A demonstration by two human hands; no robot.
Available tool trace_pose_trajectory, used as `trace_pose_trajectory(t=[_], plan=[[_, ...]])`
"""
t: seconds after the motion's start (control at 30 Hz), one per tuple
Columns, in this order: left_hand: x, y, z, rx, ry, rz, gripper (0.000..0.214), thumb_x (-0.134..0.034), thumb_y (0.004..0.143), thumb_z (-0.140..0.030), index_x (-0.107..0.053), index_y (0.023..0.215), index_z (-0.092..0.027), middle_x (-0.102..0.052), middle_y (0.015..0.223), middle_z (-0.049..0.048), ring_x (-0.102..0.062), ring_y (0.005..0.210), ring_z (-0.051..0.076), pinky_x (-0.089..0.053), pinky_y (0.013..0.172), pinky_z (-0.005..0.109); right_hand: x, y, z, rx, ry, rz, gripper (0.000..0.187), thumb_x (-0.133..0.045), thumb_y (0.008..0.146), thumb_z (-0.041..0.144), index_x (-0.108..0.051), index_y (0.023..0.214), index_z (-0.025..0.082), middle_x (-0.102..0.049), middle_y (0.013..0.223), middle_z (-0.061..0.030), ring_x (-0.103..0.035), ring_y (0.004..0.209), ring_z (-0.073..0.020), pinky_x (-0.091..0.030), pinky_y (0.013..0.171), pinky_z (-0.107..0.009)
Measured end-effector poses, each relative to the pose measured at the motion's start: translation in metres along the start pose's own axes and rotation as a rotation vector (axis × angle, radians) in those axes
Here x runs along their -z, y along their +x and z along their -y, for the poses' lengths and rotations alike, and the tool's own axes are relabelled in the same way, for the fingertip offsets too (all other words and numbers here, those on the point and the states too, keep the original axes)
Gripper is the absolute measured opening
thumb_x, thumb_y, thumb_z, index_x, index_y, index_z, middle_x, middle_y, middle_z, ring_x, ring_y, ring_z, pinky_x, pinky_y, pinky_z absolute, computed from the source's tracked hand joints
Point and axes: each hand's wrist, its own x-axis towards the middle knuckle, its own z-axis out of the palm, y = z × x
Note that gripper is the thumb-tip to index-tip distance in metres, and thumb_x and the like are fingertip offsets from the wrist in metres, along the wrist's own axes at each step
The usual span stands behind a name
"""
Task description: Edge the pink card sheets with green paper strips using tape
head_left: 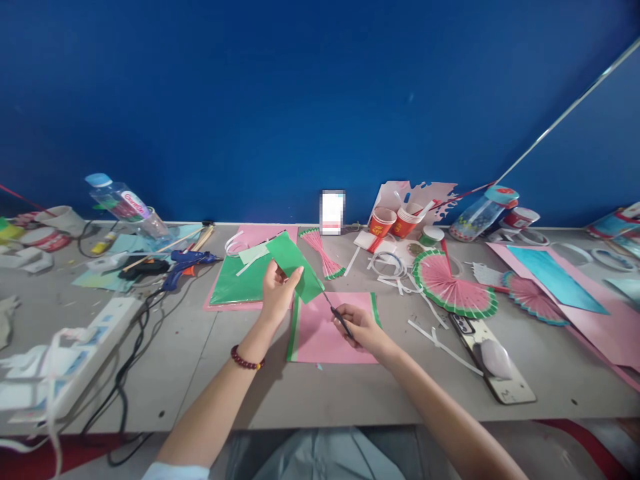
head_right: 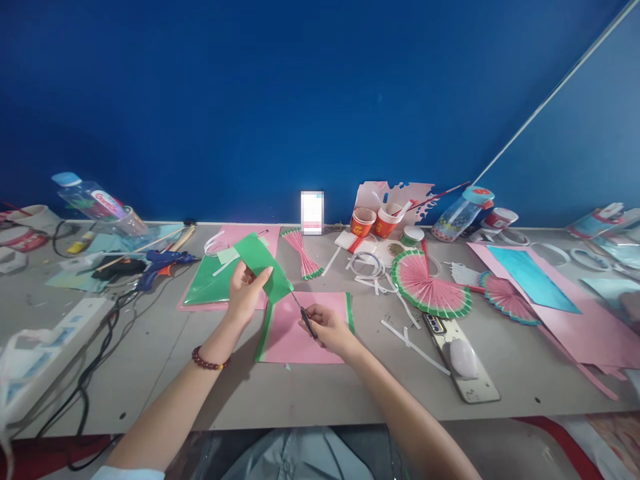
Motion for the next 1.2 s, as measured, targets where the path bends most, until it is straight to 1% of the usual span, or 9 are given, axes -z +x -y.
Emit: trace_pose_trajectory(t=[0.23,0.47,0.63,0.93,1.2], plan=[[0.0001,-0.0001,-0.0002,0.006,0.000,0.000,0.028,-0.071,0.069,-0.032,-0.058,0.090,-0.020,-0.064,0.083,0.0017,-0.059,0.073,0.013,-0.046,0.065,0.023,-0.0005,0.0008,-0.0003,0.004,0.001,0.001,0.040,-0.064,0.067,0.053,-0.055,0.086,0.019,-0.044,0.052,0.0094,-0.029,0.034,-0.0018,-0.016,0.032,-0.016],[-0.0007,0.0000,-0.0017,0.008,-0.018,0.003,0.027,-0.071,0.069,-0.031,-0.058,0.090,-0.019,-0.063,0.083,0.0018,-0.059,0.075,0.014,-0.046,0.067,0.023,0.0018,0.0030,-0.0051,0.014,-0.008,0.008,0.036,-0.062,0.071,0.051,-0.056,0.086,0.019,-0.044,0.053,0.0087,-0.028,0.033,-0.0016,-0.015,0.031,-0.016],[-0.0003,0.0010,0.0019,0.008,-0.047,0.007,0.029,-0.072,0.068,-0.032,-0.057,0.089,-0.020,-0.064,0.083,0.0013,-0.060,0.075,0.014,-0.046,0.068,0.024,0.0016,0.0035,-0.0057,0.002,-0.020,-0.009,0.037,-0.063,0.070,0.052,-0.057,0.086,0.019,-0.045,0.053,0.0084,-0.028,0.033,-0.0018,-0.016,0.030,-0.016],[-0.0001,0.0010,0.0030,0.017,-0.035,0.003,0.029,-0.072,0.067,-0.033,-0.058,0.089,-0.020,-0.065,0.084,0.0017,-0.060,0.075,0.014,-0.047,0.067,0.023,0.0002,0.0028,-0.0030,0.002,-0.011,-0.029,0.036,-0.064,0.069,0.052,-0.056,0.083,0.019,-0.042,0.050,0.0094,-0.025,0.033,-0.0017,-0.014,0.030,-0.016],[0.0003,0.0011,0.0040,0.022,-0.050,-0.005,0.030,-0.073,0.066,-0.033,-0.059,0.090,-0.021,-0.066,0.086,0.0026,-0.061,0.077,0.015,-0.048,0.069,0.025,-0.0003,0.0019,0.0002,0.000,0.030,-0.026,0.033,-0.066,0.069,0.047,-0.054,0.078,0.019,-0.041,0.048,0.0099,-0.022,0.033,-0.0008,-0.013,0.031,-0.017]])
